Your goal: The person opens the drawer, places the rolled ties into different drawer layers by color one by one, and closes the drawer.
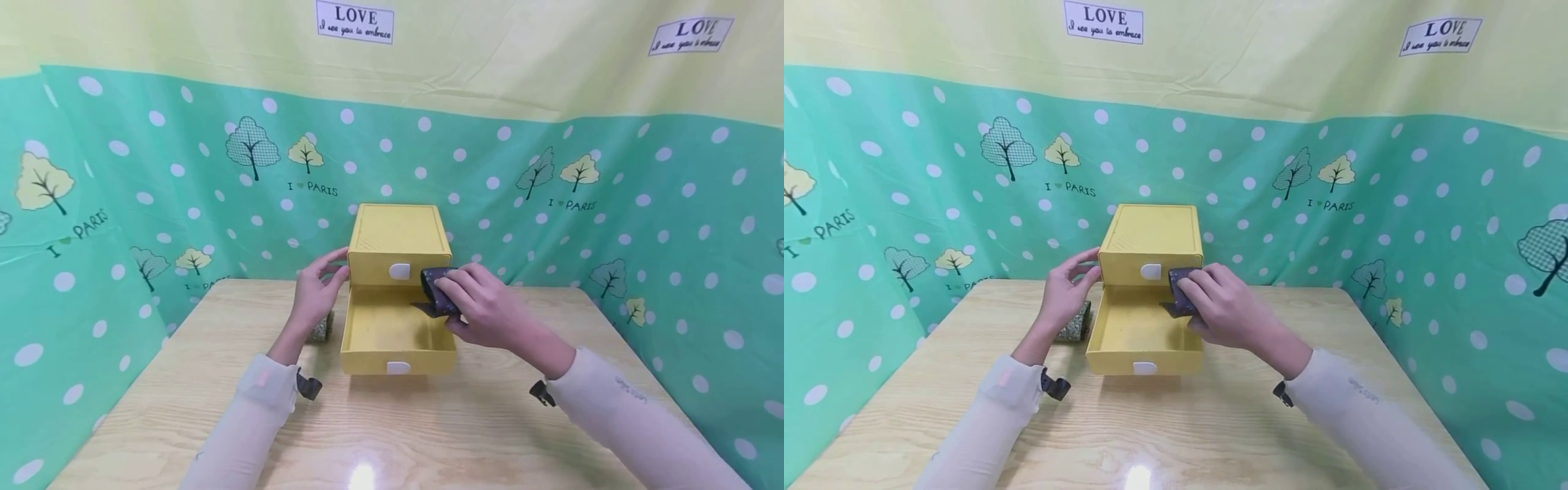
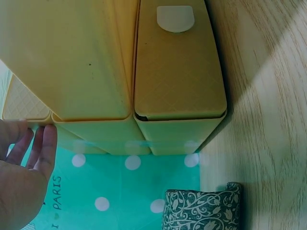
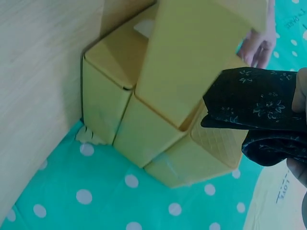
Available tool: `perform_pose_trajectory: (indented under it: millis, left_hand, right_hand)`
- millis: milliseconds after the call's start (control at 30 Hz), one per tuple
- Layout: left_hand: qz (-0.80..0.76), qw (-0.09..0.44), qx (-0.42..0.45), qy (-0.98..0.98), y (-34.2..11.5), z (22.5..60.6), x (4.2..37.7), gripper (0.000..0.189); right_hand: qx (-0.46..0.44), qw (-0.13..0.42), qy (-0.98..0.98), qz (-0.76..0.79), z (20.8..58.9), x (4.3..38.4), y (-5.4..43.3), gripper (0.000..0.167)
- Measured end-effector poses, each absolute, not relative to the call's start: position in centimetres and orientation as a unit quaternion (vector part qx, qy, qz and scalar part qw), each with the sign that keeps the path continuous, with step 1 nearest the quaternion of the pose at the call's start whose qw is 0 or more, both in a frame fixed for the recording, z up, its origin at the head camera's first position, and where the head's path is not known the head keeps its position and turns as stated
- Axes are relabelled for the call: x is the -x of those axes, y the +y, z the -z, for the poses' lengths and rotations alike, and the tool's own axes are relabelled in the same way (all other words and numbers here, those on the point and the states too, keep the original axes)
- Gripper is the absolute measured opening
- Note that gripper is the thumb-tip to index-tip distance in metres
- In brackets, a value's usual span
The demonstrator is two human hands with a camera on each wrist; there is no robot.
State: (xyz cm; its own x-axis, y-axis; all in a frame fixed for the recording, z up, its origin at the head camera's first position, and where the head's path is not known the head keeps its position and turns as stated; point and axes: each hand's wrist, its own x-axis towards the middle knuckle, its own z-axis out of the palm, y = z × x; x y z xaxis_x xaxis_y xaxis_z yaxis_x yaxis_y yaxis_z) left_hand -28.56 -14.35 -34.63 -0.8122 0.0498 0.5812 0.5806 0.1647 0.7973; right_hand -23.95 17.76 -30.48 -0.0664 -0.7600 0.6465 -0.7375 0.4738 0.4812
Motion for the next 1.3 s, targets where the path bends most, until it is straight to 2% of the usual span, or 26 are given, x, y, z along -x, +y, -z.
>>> perform_pose_trajectory:
  millis: [400, 600, 867, 1300]
  left_hand:
    - [0.608, 0.218, 0.214, -0.733, -14.3, 34.5, 28.4, 0.040]
    - [0.604, 0.219, 0.215, -0.735, -14.4, 34.4, 28.3, 0.039]
    - [0.606, 0.221, 0.218, -0.732, -14.4, 34.4, 28.4, 0.039]
    - [0.607, 0.212, 0.211, -0.736, -14.4, 34.3, 28.2, 0.040]
  right_hand:
    - [-0.530, 0.421, -0.735, 0.020, 32.1, 24.5, 15.1, 0.058]
    - [-0.529, 0.390, -0.753, 0.022, 32.6, 25.1, 14.2, 0.051]
    - [-0.525, 0.333, -0.782, 0.036, 33.3, 25.6, 13.4, 0.056]
    - [-0.512, 0.235, -0.825, 0.042, 34.0, 26.6, 12.8, 0.052]
